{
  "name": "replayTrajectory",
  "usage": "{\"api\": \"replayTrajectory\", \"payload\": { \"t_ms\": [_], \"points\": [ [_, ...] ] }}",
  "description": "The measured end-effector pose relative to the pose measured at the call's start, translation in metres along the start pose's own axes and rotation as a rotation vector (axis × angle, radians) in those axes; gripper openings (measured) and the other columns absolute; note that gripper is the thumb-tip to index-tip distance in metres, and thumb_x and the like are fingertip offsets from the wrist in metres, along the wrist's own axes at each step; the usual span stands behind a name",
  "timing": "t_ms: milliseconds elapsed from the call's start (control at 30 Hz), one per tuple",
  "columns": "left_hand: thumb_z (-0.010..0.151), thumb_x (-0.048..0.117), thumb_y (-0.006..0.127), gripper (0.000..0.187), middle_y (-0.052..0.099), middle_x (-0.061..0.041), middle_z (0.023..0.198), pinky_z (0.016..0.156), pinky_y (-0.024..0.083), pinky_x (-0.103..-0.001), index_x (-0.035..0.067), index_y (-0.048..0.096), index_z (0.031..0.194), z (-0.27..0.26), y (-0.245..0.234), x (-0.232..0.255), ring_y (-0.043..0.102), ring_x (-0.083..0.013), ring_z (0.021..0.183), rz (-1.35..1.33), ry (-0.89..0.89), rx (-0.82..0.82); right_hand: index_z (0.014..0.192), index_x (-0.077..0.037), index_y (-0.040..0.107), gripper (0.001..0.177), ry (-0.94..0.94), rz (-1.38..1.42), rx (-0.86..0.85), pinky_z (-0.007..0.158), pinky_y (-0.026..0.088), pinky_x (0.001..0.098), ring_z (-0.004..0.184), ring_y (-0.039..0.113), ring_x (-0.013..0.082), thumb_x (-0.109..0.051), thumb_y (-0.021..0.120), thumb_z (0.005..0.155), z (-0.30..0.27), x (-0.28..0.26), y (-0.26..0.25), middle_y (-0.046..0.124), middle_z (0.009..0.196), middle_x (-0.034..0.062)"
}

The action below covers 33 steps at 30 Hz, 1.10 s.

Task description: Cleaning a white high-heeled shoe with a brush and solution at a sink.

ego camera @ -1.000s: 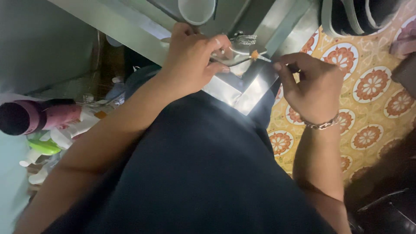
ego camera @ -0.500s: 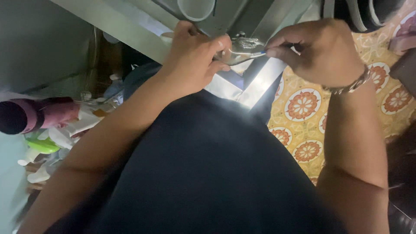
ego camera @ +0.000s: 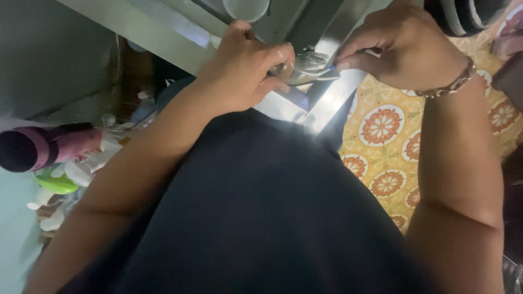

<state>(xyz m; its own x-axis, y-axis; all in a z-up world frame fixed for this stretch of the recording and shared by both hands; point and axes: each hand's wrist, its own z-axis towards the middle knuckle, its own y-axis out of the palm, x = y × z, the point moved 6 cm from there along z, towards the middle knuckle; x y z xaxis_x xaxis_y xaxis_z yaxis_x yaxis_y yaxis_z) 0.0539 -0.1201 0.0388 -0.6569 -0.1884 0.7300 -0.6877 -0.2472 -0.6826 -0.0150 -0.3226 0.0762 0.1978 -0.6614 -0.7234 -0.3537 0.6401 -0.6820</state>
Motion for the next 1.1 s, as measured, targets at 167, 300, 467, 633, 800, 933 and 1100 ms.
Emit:
{"api": "replayTrajectory", "payload": {
  "t_ms": [167,300,467,633,800,933,1100],
  "points": [
    [0.088,0.031,0.085,0.027,0.069,-0.001,0.074,0.1,0.033,-0.042,0.016,0.065,0.098,-0.002,0.002,0.001,0.066,-0.0212,0.079,0.006,0.076,0.032,0.09,-0.009,0.08,0.006,-0.011,-0.179,-0.015,0.063,0.048,0.038,0.068,0.066,0.0253,-0.01,0.083,0.085,0.019,-0.022,-0.008,0.067,0.073,0.0091],
    [0.089,0.03,0.086,0.025,0.068,-0.002,0.072,0.1,0.033,-0.042,0.018,0.066,0.099,0.001,0.003,-0.001,0.067,-0.0195,0.077,0.009,0.043,0.018,0.098,-0.016,0.08,0.007,0.002,-0.164,-0.037,0.069,0.049,0.0355,0.076,0.066,0.0223,-0.014,0.081,0.091,0.011,-0.012,-0.007,0.068,0.082,0.0047],
    [0.089,0.029,0.086,0.025,0.066,-0.002,0.07,0.098,0.033,-0.041,0.017,0.065,0.098,-0.003,0.003,-0.004,0.066,-0.02,0.076,0.012,0.009,-0.007,0.093,-0.014,0.082,0.009,0.091,-0.198,-0.11,0.062,0.048,0.0368,0.068,0.066,0.0234,-0.016,0.083,0.085,0.02,-0.012,-0.006,0.067,0.073,0.0069],
    [0.089,0.03,0.085,0.025,0.067,-0.003,0.072,0.1,0.033,-0.041,0.017,0.065,0.098,-0.001,0.003,-0.001,0.068,-0.0205,0.079,0.02,0.037,0.001,0.1,-0.015,0.08,0.01,0.014,-0.145,-0.058,0.072,0.05,0.0339,0.079,0.067,0.0203,-0.019,0.083,0.092,0.014,-0.01,-0.003,0.07,0.086,0.0045],
    [0.089,0.03,0.084,0.025,0.069,-0.002,0.074,0.1,0.033,-0.042,0.017,0.065,0.098,-0.002,0.002,-0.003,0.068,-0.0202,0.078,0.019,0.011,0.008,0.099,-0.013,0.08,0.006,0.011,-0.128,-0.094,0.072,0.051,0.0332,0.076,0.067,0.0175,-0.013,0.081,0.093,0.004,0.0,-0.007,0.073,0.086,0.0027],
    [0.091,0.029,0.084,0.029,0.071,-0.002,0.08,0.102,0.033,-0.043,0.014,0.066,0.107,-0.002,0.004,-0.002,0.067,-0.0206,0.078,-0.027,0.056,0.019,0.096,-0.009,0.075,0.01,-0.175,0.083,-0.048,0.069,0.051,0.0285,0.081,0.07,0.0178,-0.014,0.084,0.093,0.013,-0.011,0.011,0.073,0.09,0.0035],
    [0.089,0.025,0.083,0.024,0.07,-0.003,0.076,0.104,0.034,-0.042,0.017,0.066,0.103,-0.002,0.005,-0.004,0.068,-0.0206,0.08,0.04,0.018,0.009,0.094,-0.008,0.077,0.01,-0.075,-0.027,0.036,0.071,0.048,0.032,0.075,0.068,0.0188,-0.014,0.085,0.092,-0.005,-0.014,-0.004,0.072,0.086,0.0041]
  ]
}}
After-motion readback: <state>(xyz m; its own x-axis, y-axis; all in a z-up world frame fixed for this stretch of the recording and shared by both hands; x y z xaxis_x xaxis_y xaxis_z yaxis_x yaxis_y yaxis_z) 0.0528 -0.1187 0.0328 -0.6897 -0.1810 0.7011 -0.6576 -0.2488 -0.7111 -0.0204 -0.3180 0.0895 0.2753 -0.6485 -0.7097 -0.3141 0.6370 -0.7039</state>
